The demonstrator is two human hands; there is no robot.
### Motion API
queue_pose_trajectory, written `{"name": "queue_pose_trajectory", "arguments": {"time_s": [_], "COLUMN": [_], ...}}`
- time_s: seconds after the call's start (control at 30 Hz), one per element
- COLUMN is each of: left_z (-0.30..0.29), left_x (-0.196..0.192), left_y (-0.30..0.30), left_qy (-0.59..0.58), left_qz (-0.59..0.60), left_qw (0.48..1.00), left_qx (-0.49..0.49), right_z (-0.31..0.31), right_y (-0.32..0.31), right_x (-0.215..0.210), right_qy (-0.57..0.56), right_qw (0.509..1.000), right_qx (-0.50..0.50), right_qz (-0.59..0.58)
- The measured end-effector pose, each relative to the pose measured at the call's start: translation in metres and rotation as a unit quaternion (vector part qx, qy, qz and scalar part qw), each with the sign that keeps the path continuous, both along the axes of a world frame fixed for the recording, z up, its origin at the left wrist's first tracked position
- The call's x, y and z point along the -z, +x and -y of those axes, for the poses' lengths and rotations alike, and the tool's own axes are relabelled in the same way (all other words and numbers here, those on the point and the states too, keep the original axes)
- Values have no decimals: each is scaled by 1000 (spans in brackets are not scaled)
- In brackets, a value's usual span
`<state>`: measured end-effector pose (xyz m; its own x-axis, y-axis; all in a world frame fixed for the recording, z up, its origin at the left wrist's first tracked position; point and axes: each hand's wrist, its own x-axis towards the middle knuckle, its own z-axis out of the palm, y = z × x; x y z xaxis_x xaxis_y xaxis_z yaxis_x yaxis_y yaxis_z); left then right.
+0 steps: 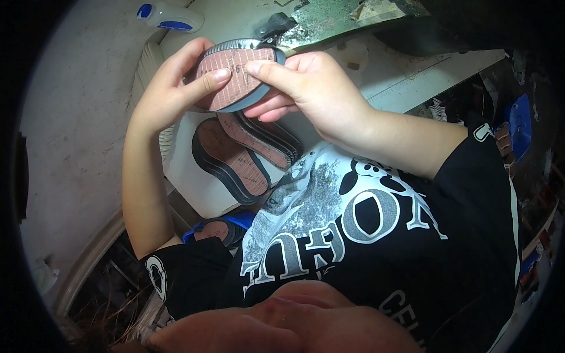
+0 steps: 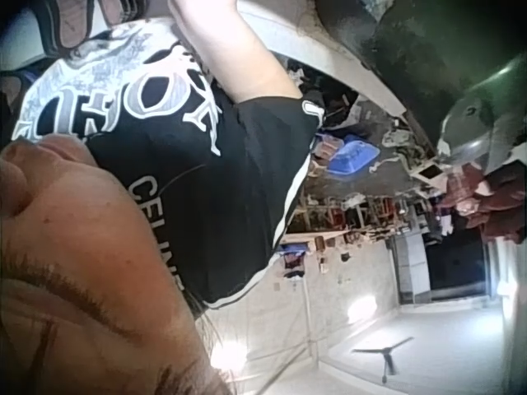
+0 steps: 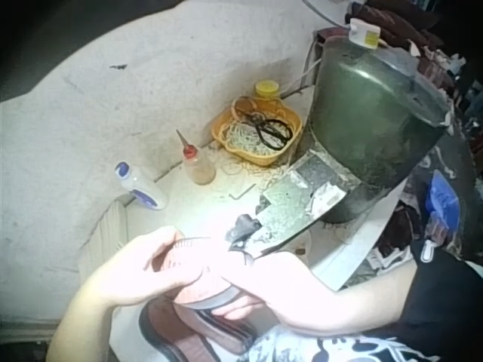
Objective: Checking and organizing shoe insoles and components on a workbench.
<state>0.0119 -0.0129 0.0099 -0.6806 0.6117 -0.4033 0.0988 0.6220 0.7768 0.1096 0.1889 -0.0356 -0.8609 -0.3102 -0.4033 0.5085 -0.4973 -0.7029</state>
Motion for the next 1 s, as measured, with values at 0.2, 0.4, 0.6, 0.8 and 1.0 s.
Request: {"name": "queue_pose_trajectory", "arguments": {"time_s": [0.2, 0.4, 0.6, 0.8, 1.0], "left_z": [8, -7, -15, -5, -7], "left_x": [17, 20, 15, 6, 17], "left_y": [20, 36, 38, 37, 48], "left_qy": [-10, 1, 16, 12, 81], "left_qz": [31, 124, 142, 167, 106], "left_qw": [993, 961, 944, 949, 937], "left_qx": [-113, -248, -297, -267, -323], "right_z": [-2, 0, 14, 7, 1], "right_y": [-13, -25, 6, -9, -10], "right_x": [11, 18, 41, 47, 35], "right_qy": [24, 74, 185, 138, 90], "right_qw": [999, 993, 931, 958, 966], "right_qx": [-16, -44, -70, -93, -116], "right_qz": [-22, -81, -307, -234, -212]}}
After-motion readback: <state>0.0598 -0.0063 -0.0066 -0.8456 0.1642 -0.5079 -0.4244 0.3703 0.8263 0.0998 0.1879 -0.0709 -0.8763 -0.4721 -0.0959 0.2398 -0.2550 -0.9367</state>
